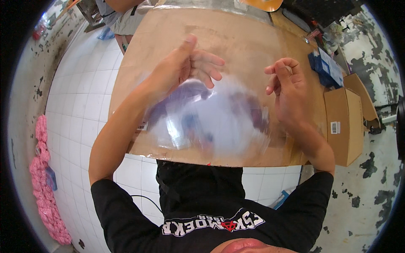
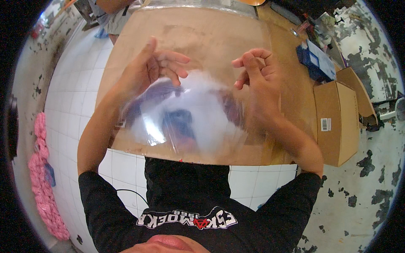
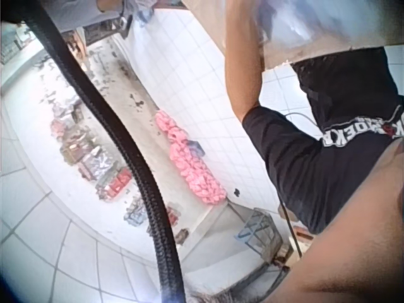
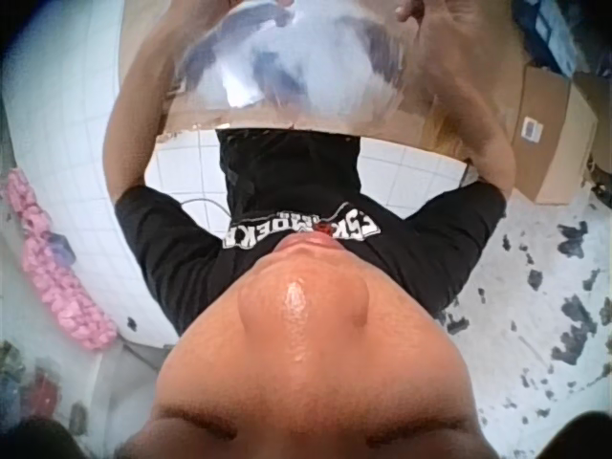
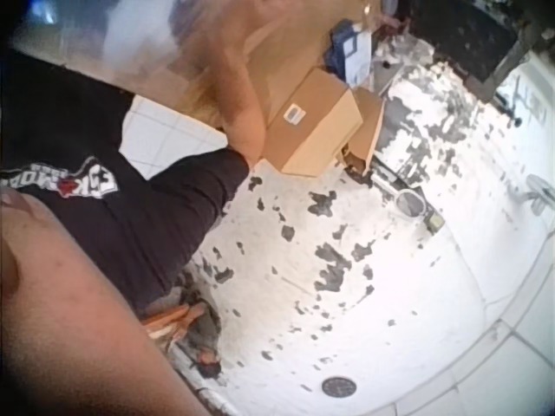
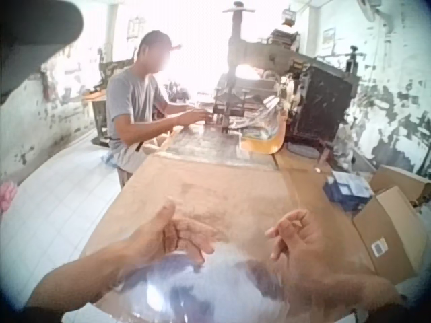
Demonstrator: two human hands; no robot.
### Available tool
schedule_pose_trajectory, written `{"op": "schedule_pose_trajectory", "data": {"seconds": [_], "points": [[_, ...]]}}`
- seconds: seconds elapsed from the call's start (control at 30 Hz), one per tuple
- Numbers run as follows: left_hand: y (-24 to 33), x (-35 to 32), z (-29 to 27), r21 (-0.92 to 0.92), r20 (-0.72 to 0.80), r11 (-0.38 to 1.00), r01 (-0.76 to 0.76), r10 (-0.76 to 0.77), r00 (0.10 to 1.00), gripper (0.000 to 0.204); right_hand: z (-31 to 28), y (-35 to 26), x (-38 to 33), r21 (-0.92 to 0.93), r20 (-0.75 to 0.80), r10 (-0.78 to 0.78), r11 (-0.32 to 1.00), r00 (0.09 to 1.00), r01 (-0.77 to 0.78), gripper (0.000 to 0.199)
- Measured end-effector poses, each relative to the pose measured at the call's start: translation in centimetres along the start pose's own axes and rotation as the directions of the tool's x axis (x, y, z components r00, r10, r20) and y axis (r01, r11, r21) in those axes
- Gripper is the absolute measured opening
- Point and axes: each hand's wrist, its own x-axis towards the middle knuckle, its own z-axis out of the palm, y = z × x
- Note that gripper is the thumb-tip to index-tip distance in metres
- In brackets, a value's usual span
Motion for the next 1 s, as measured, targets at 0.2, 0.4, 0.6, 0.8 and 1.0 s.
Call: {"op": "schedule_pose_trajectory", "data": {"seconds": [0.2,0.4,0.6,0.8,1.0], "points": [[0.5,-0.5,1.1,0.382,-0.25,0.924,0.005,0.098,0.963,0.034,-0.1,1.4,0.6,0.008,-0.005,-0.013,1.0,1.0,0.013,0.022],[-0.4,-0.2,0.9,0.341,-0.362,0.935,0.097,0.035,0.932,0.022,-1.3,2.4,1.3,0.059,0.09,0.087,0.994,0.992,-0.092,0.026],[-0.6,0.1,1.1,0.282,-0.363,0.957,0.066,0.043,0.931,0.02,-1.0,2.4,1.1,0.21,0.224,0.112,0.965,0.968,-0.16,0.031],[-1.0,0.1,2.1,0.297,-0.337,0.955,0.015,0.091,0.937,0.019,-0.5,2.2,0.6,0.106,0.202,0.128,0.983,0.971,-0.151,0.03],[0.1,-0.3,1.3,0.359,-0.35,0.933,0.032,0.103,0.931,0.02,-1.2,2.4,1.8,0.144,0.098,0.186,0.969,0.978,-0.199,0.019]]}}
